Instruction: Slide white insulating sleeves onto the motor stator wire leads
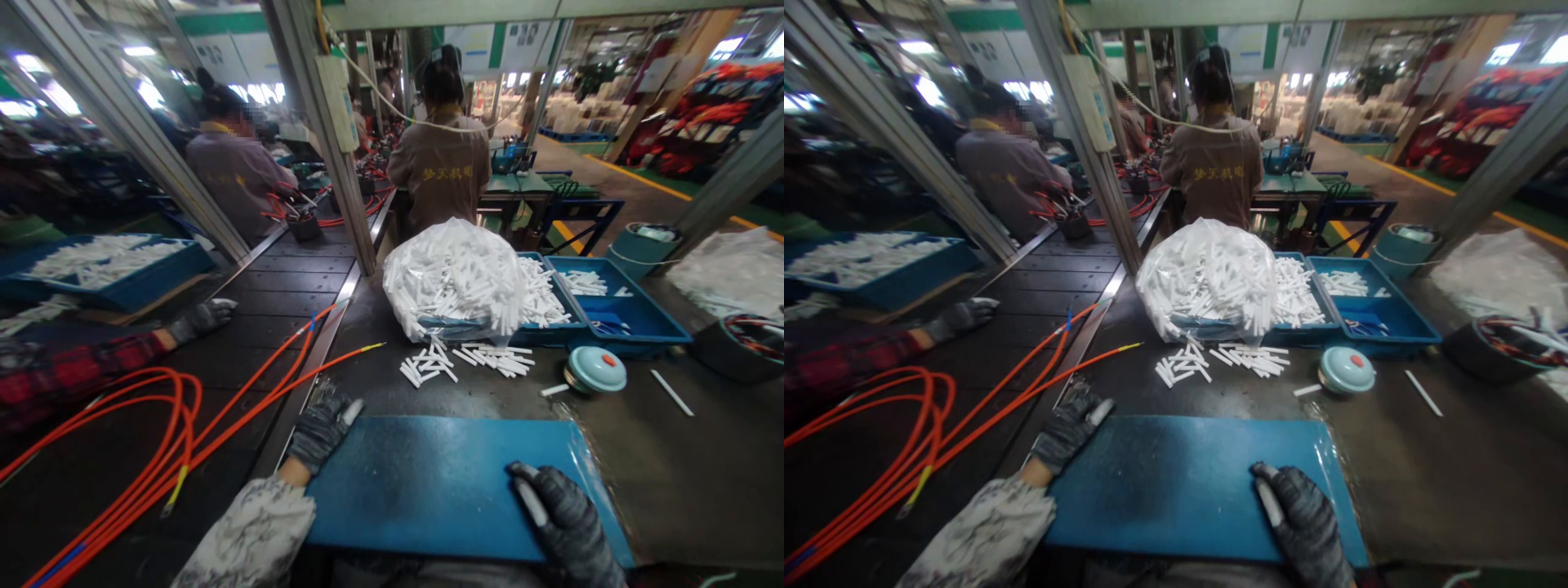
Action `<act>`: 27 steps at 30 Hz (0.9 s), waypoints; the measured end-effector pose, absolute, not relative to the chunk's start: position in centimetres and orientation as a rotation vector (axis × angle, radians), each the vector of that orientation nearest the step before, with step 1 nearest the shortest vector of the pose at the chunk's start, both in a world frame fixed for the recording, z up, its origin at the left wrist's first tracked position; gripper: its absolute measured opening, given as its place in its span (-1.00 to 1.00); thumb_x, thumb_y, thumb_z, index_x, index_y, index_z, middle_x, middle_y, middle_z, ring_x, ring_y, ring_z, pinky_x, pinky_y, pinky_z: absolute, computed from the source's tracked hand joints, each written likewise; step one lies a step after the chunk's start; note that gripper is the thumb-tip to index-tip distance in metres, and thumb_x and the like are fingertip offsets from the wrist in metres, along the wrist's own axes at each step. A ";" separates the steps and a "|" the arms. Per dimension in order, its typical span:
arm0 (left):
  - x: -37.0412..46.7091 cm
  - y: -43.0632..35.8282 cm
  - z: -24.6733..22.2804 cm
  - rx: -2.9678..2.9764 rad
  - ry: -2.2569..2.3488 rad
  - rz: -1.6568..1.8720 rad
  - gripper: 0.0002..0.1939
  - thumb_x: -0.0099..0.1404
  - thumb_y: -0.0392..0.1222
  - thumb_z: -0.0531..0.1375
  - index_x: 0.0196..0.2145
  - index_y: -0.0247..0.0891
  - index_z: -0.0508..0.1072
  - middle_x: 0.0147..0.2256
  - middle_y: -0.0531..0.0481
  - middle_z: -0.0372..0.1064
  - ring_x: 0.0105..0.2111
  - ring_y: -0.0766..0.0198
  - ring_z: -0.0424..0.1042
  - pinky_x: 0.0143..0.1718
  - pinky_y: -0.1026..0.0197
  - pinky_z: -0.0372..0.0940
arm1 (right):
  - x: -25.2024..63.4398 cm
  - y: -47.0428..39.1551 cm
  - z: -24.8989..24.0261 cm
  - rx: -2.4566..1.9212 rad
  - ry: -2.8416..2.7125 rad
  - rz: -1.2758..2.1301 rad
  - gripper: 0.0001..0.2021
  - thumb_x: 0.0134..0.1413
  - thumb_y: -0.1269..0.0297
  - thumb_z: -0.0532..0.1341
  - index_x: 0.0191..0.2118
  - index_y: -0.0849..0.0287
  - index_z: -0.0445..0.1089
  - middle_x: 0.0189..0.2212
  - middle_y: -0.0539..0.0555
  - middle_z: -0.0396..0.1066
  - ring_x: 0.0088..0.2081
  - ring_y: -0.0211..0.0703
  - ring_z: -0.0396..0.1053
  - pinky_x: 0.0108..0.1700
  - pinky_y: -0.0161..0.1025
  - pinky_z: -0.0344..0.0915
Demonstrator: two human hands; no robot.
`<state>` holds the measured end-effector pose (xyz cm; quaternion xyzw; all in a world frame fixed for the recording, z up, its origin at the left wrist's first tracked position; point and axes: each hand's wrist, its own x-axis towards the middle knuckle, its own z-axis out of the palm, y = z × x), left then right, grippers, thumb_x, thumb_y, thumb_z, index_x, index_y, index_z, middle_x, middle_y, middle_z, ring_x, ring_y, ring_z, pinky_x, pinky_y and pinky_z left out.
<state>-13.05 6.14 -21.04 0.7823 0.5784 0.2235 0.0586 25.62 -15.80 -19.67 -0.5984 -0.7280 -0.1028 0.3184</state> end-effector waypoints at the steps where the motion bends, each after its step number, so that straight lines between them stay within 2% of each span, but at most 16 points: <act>1: -13.1 6.1 -20.9 2.364 1.751 0.672 -0.64 0.34 0.11 0.11 -0.44 -0.13 0.54 -0.38 -0.03 0.56 -0.32 0.06 0.56 -0.07 0.03 0.45 | 25.6 -15.8 -19.6 -1.577 -1.920 -0.277 -0.69 0.43 0.29 0.04 -0.04 0.06 0.55 -0.20 -0.03 0.61 -0.22 -0.25 0.57 -0.12 -0.38 0.47; 15: -12.9 5.9 -19.7 2.332 1.730 0.625 -0.62 0.33 0.12 0.11 -0.41 -0.16 0.56 -0.40 -0.06 0.56 -0.37 0.04 0.56 -0.14 0.02 0.46 | 25.6 -15.4 -19.0 -1.571 -1.957 -0.330 -0.65 0.44 0.30 0.02 -0.16 0.05 0.58 -0.24 -0.05 0.62 -0.27 -0.25 0.58 -0.18 -0.39 0.48; 20: -12.9 6.0 -19.8 2.338 1.711 0.625 -0.62 0.34 0.11 0.09 -0.41 -0.16 0.56 -0.36 -0.06 0.58 -0.29 0.03 0.57 -0.07 0.00 0.44 | 25.4 -15.5 -19.5 -1.598 -1.878 -0.273 -0.69 0.44 0.25 0.04 -0.11 0.07 0.57 -0.24 -0.02 0.62 -0.27 -0.23 0.58 -0.17 -0.38 0.49; 27: -12.8 5.9 -20.3 2.323 1.726 0.620 -0.58 0.35 0.14 0.05 -0.39 -0.15 0.57 -0.34 -0.07 0.59 -0.30 0.02 0.57 -0.12 -0.01 0.45 | 25.3 -15.7 -19.8 -1.582 -1.898 -0.301 -0.67 0.44 0.29 0.03 -0.12 0.04 0.58 -0.23 -0.03 0.62 -0.25 -0.23 0.58 -0.14 -0.37 0.47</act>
